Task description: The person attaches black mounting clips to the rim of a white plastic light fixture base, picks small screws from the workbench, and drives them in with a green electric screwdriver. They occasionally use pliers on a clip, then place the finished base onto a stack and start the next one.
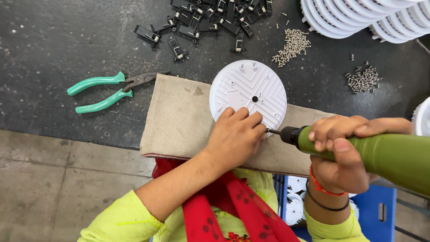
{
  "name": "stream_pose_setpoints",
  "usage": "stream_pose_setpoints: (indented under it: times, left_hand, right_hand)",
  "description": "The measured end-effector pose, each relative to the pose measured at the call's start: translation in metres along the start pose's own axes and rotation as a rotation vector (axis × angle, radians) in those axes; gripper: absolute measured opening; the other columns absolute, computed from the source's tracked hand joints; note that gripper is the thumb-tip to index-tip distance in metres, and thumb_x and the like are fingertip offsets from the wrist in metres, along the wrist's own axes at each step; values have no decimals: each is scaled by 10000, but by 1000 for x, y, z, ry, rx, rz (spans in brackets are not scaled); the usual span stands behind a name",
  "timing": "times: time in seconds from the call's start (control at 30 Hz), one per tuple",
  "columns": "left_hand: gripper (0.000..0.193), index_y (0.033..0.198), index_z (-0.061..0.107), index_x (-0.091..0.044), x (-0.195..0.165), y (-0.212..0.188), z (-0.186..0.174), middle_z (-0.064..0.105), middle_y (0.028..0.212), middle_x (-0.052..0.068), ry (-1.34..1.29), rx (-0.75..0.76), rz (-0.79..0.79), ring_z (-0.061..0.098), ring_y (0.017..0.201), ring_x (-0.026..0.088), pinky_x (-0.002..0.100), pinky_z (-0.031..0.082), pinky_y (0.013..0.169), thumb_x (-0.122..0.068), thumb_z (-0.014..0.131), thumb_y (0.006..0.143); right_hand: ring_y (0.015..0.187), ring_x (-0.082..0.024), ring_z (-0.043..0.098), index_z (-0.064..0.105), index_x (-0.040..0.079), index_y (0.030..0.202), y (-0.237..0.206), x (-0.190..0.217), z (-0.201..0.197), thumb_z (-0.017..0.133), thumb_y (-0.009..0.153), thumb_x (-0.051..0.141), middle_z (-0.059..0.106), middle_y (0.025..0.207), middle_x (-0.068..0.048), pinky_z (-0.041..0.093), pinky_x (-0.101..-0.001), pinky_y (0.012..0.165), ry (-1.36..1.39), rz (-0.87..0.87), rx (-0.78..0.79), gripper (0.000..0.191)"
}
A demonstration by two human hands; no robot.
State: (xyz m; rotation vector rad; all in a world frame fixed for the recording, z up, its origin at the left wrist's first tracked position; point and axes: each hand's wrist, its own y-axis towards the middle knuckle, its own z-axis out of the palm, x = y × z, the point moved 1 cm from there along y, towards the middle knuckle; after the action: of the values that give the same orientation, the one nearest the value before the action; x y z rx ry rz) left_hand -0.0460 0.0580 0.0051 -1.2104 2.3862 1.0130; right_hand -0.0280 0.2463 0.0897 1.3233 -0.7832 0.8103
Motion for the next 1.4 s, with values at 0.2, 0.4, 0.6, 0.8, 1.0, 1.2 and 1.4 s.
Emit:
stream_pose_setpoints:
  times: [0.2, 0.4, 0.6, 0.8, 1.0, 1.2, 1.4]
  left_hand:
    - [113, 773, 693, -144, -2, -2, -1, 596, 890, 0, 13, -22, 5, 576, 888, 211, 399, 417, 772, -230, 726, 838]
    - [128, 752, 703, -139, -3, -5, -2, 613, 867, -1, 39, -28, 31, 595, 864, 211, 394, 432, 746, -243, 740, 817]
    - [110, 831, 778, -144, 26, 37, 17, 697, 848, 76, -232, 157, -129, 659, 845, 315, 470, 525, 732, -233, 713, 840]
    - [169, 818, 803, -107, 79, 150, 49, 747, 840, 171, -47, 33, -118, 725, 794, 396, 484, 579, 738, -45, 663, 746]
    - [107, 743, 774, -50, 70, 174, 81, 739, 808, 201, 254, 104, -25, 749, 767, 371, 447, 609, 645, 1, 681, 730]
    - [124, 722, 772, -81, 52, 179, 95, 748, 781, 163, 301, 83, 94, 755, 752, 349, 437, 611, 652, 11, 688, 714]
    - [102, 721, 753, -58, 58, 176, 84, 735, 797, 174, 242, 101, 27, 744, 759, 368, 454, 606, 637, 28, 699, 707]
  right_hand:
    - [500, -206, 523, 367, 37, 1119, 5, 2, 6, 502, 870, 0, 527, 674, -137, 548, -386, 617, -40, 24, 33, 285]
    - [499, -206, 530, 394, 49, 1094, 24, -3, -6, 567, 842, 5, 514, 681, -105, 532, -392, 591, 87, 102, 100, 308]
    - [627, -243, 554, 440, 39, 1126, 23, 13, -40, 626, 999, 52, 549, 778, -143, 521, -375, 680, 132, 59, 126, 226]
    - [604, -244, 540, 451, 25, 1144, 26, 30, -74, 623, 1005, 69, 512, 764, -135, 509, -370, 672, 161, 45, 85, 225]
    - [632, -242, 543, 452, 24, 1156, 24, 28, -88, 628, 986, 57, 521, 776, -144, 517, -366, 696, 114, 19, 90, 247]
    - [641, -240, 549, 447, 17, 1139, 21, 21, -88, 676, 996, 24, 535, 782, -157, 517, -354, 701, 153, 49, 74, 270]
    - [648, -242, 577, 449, 22, 1132, 20, 24, -82, 708, 1007, 54, 576, 799, -169, 523, -348, 694, 132, 55, 63, 289]
